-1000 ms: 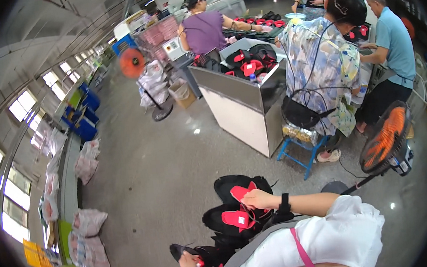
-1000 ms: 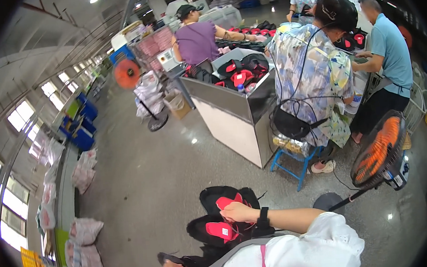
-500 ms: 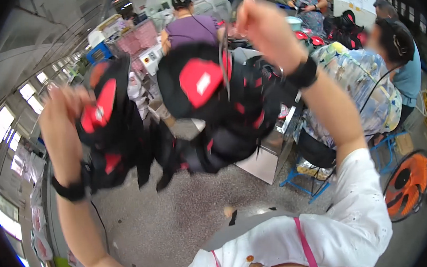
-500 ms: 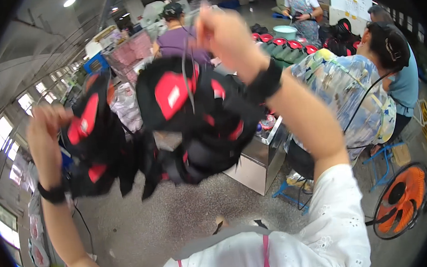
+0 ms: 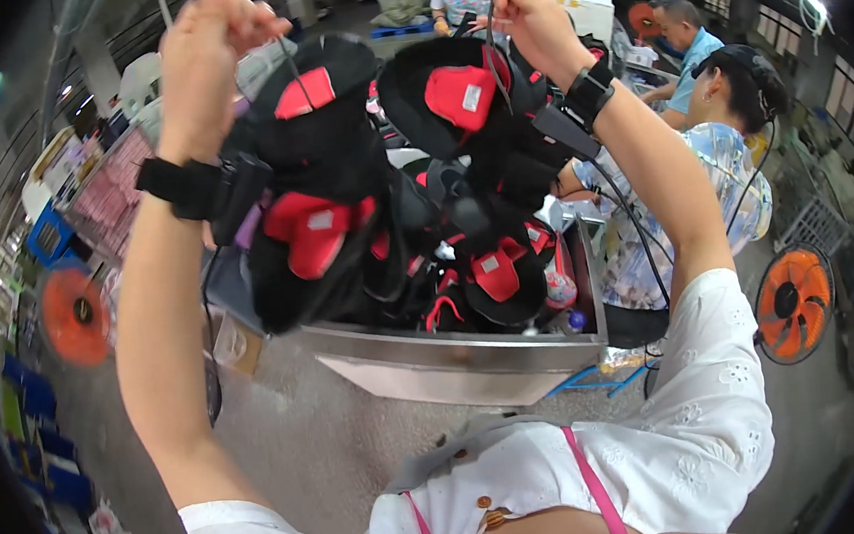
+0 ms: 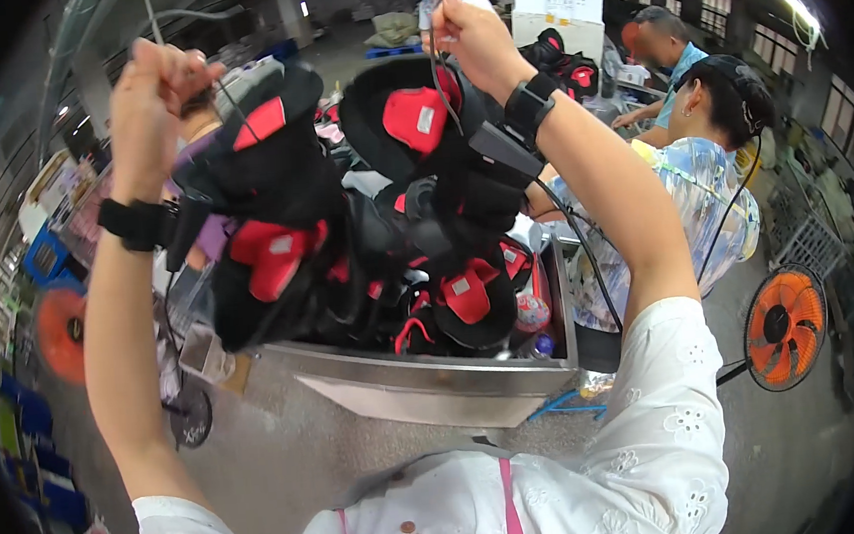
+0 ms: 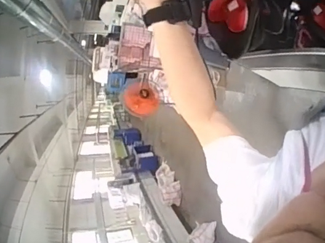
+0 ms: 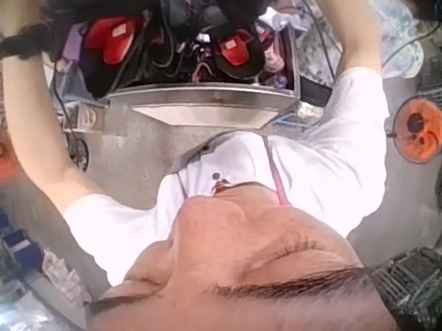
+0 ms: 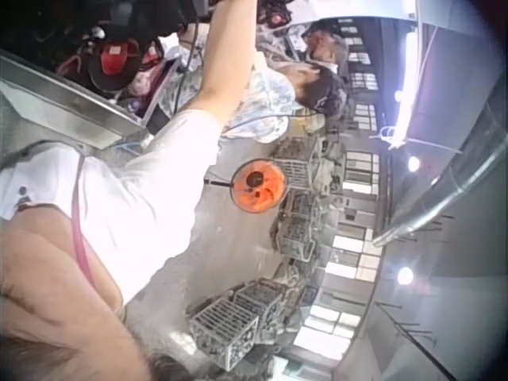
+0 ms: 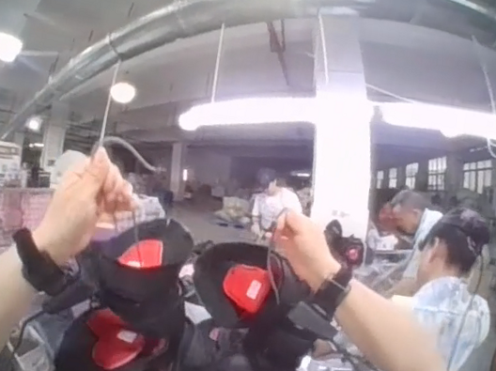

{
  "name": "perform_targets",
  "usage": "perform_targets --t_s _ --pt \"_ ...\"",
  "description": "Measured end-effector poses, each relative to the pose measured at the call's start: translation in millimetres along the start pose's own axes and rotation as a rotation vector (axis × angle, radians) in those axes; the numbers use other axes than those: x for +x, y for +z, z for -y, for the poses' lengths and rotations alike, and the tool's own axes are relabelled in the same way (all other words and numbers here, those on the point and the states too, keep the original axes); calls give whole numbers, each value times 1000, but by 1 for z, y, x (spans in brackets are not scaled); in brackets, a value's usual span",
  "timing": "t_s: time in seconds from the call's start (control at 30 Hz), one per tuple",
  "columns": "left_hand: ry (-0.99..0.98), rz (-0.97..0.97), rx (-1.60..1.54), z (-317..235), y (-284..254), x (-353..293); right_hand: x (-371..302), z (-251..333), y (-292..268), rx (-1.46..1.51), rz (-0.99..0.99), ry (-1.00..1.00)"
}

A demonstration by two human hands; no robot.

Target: Checking, sorting, and arranging shoe components / uppers at various assembly line stations.

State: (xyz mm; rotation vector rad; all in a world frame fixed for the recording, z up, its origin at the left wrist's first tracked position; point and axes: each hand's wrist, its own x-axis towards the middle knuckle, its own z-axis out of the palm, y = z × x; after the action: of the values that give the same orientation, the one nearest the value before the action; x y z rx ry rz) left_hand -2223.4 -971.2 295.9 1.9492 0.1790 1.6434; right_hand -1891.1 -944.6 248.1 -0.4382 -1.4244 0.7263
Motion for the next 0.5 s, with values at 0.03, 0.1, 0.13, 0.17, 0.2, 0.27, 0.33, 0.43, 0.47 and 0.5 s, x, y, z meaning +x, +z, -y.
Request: perform_targets --t_s 0.03,0.1,0.13,0.17,0.2,0.27,0.33,0.43,0.47,0.5 --pt "-22 29 -38 23 -5 4 10 -13 -6 -13 29 9" --pt "-89 103 -106 70 -8 2 23 -46 -16 -41 -96 68" --pt "-146 156 -122 87 -8 -3 24 -62 -26 -9 -109 116" --pt "-180 185 -129 106 -7 -7 23 -79 -35 -12 -106 122" --pt "-247 232 -36 118 2 -11 25 -91 -50 -8 -110 148" --pt "-362 291 15 139 17 -16 37 -114 -54 24 -211 220" --pt "-381 373 -91 149 34 -8 50 -133 -63 19 -233 217" --pt "-270 513 -136 149 65 9 63 -150 -68 28 -313 238" --pt "-217 546 -210 140 78 16 67 -150 -72 49 -272 281" --pt "-167 575 -270 133 87 22 74 -153 -67 84 -222 325"
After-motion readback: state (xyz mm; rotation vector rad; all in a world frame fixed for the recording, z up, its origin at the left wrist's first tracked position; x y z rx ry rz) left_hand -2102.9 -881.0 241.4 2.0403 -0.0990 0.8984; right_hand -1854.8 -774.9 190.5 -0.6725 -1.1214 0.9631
